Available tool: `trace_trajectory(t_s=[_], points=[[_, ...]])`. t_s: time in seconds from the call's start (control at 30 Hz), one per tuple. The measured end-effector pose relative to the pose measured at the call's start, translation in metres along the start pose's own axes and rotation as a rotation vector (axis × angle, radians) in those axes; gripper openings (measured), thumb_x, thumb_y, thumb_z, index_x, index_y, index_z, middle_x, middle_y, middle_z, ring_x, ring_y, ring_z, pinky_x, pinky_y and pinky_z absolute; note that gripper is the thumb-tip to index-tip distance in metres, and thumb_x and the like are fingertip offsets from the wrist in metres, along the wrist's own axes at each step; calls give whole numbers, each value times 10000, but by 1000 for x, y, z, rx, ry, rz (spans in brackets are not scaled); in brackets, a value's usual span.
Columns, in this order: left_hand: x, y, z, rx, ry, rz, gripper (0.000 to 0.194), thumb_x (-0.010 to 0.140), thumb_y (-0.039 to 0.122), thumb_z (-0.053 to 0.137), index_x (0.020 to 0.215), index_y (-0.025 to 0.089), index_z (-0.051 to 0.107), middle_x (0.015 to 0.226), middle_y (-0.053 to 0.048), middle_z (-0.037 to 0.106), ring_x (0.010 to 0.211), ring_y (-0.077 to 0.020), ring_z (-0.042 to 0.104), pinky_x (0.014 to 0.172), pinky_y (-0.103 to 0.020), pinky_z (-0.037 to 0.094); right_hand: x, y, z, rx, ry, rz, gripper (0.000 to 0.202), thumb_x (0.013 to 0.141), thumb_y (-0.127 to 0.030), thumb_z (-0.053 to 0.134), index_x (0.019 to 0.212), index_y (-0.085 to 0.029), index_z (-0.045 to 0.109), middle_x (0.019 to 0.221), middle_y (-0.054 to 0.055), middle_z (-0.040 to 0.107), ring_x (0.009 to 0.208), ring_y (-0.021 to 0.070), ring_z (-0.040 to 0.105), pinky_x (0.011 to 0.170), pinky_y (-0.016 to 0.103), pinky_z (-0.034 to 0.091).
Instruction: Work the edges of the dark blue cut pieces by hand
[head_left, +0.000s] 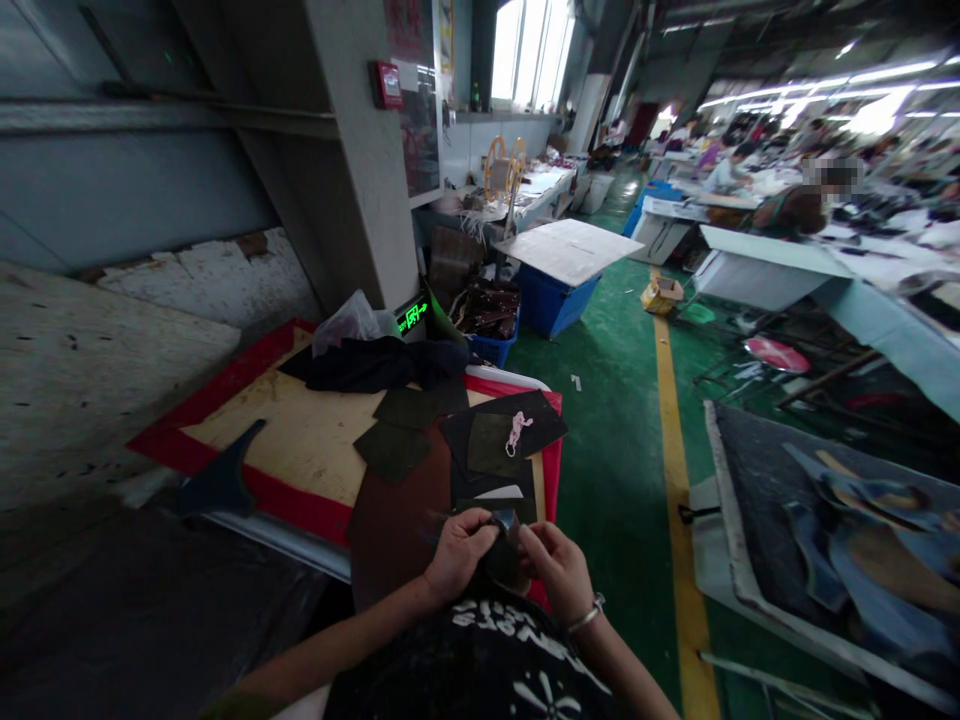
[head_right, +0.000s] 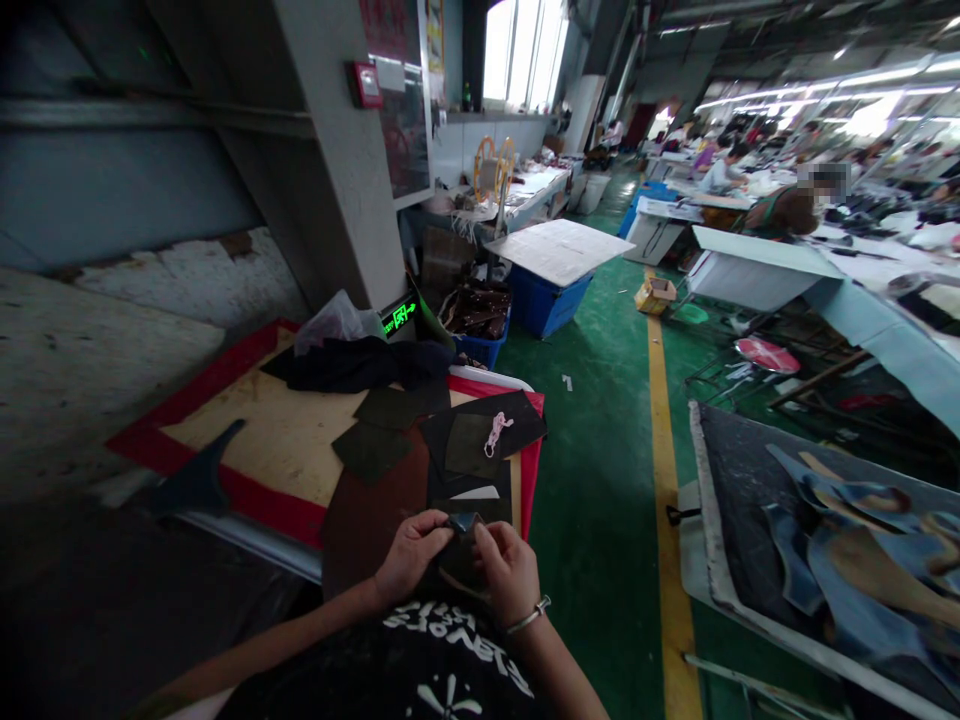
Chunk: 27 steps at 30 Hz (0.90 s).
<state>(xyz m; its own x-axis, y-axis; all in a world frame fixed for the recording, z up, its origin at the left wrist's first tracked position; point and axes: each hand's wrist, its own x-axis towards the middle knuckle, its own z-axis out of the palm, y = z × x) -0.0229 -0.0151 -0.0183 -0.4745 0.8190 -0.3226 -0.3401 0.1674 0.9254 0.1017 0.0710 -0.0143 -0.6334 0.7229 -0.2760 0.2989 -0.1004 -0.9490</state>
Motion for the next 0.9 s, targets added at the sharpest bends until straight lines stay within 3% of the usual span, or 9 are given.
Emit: trace_trajectory(t_s=[0.17,0.33,0.53,0.77,0.9], points=[[-6,0,6,11,-59,59,179,717,281,548,718,121,630,626,9,548,578,-99,450,548,-195,359,-4,-2,-1,69,-171,8,347,715,-476,594,755,-135,644,616,10,597,567,145,538,505,224,412],[-13,-3,12,24,-83,52,173,719,281,555,699,119,614,635,12,540,594,-96,449,562,-190,361,-9,-5,-3,-1,-9,-65,311,709,-439,605,743,-144,695,667,39,637,629,175,552,537,236,424],[-19,-2,16,26,-155,-32,213,695,310,608,791,120,597,702,-5,582,642,-113,497,628,-215,394,-18,4,-14,-195,59,-246,283,773,-364,545,612,-160,656,576,16,566,560,140,501,525,225,375],[-19,-7,22,180,-153,-118,298,677,408,619,707,117,564,596,29,503,551,-85,415,527,-201,322,-27,6,-23,-308,47,-346,289,783,-299,515,530,-165,553,534,-14,481,532,114,439,519,223,332],[-22,-7,26,220,-170,-104,296,697,421,580,662,130,537,549,49,445,514,-78,363,493,-200,280,-32,13,-24,-188,11,-291,305,760,-339,544,516,-161,500,529,-34,422,523,98,396,499,215,310]])
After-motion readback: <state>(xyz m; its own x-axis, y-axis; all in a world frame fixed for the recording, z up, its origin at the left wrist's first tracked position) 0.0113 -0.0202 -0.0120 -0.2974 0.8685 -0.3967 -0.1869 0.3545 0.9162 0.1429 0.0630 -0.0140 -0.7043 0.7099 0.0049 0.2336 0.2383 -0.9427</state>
